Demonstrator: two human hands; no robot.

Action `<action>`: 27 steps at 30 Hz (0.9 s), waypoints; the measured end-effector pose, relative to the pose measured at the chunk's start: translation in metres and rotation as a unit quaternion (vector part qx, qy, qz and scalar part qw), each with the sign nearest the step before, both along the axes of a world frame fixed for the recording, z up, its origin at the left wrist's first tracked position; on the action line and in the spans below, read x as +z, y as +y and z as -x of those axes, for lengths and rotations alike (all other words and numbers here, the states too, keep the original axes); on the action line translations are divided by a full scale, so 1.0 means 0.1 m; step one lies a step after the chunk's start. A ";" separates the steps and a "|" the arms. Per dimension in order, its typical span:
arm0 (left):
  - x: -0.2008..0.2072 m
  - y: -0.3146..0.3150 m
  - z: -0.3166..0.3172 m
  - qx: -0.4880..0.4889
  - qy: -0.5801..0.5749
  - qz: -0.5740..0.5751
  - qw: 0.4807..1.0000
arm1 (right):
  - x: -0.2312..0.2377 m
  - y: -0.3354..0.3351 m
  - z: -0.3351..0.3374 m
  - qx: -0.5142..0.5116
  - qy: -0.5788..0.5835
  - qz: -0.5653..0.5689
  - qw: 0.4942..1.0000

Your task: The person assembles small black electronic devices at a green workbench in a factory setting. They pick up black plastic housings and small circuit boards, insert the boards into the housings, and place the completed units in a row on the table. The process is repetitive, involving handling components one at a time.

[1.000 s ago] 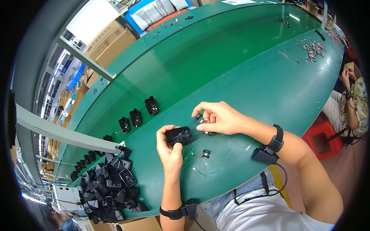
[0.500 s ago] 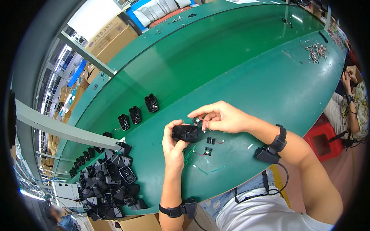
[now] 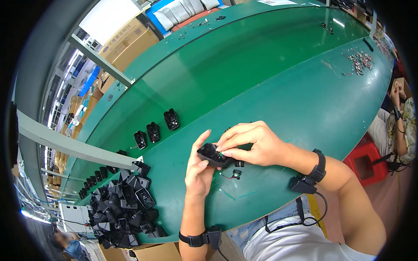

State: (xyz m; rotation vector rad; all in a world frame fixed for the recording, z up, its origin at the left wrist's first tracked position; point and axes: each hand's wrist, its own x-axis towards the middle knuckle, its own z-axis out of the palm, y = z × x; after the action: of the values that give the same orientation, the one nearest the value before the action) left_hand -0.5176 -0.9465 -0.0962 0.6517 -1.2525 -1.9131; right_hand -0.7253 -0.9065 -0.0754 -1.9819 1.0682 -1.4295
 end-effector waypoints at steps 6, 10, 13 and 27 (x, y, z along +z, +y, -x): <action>0.01 0.00 0.01 -0.013 0.041 0.005 0.999 | -0.12 0.03 -0.06 0.079 -0.089 -0.092 0.989; 0.08 -0.01 0.00 -0.031 0.039 0.000 0.999 | -0.06 0.05 -0.05 0.082 -0.074 -0.115 0.987; 0.04 0.00 -0.03 -0.057 0.012 0.026 0.998 | 0.02 0.11 -0.02 0.052 -0.014 -0.086 0.995; 0.05 0.04 -0.01 -0.016 0.043 -0.020 0.999 | 0.12 0.11 -0.05 0.150 -0.019 -0.086 0.985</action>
State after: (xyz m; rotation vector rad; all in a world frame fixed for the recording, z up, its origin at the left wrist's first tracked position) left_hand -0.5167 -0.9421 -0.0908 0.5659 -1.1800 -1.9761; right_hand -0.7203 -0.8952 -0.0637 -1.8892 0.8060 -1.1711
